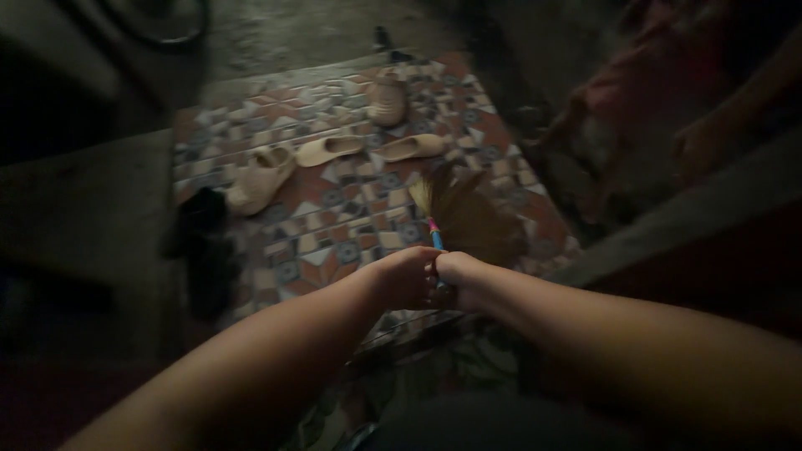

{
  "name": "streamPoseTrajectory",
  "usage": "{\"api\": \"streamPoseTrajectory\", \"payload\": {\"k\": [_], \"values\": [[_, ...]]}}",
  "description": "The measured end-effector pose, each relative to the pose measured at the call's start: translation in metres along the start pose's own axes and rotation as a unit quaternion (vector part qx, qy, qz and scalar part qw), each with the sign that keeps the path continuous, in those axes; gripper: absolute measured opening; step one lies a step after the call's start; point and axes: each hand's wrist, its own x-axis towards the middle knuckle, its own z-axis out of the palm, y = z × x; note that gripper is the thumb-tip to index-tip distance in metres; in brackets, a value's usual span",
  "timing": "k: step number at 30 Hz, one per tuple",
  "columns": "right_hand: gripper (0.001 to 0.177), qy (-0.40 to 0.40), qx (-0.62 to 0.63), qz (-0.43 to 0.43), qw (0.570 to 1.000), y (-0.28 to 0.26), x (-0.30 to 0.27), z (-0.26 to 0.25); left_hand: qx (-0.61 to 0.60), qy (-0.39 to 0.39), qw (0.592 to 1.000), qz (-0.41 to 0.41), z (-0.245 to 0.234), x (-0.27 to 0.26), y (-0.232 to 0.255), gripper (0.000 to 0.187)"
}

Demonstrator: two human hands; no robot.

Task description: Assembling a small hand broom by attaching the brush head to the handle.

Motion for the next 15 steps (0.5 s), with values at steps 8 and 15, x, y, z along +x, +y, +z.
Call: {"api": "streamPoseTrajectory", "payload": {"k": [8,15], "values": [[0.019,-0.119,-0.048,0.030,0.991,0.011,0.000,0.118,-0.057,0.052,0.996,0.054,-0.069,-0.092,-0.030,0.039],[0.020,-0.174,-0.044,0.121,0.976,0.016,-0.011,0.193,-0.107,0.336,0.935,0.031,-0.112,-0.147,-0.044,0.027]]}}
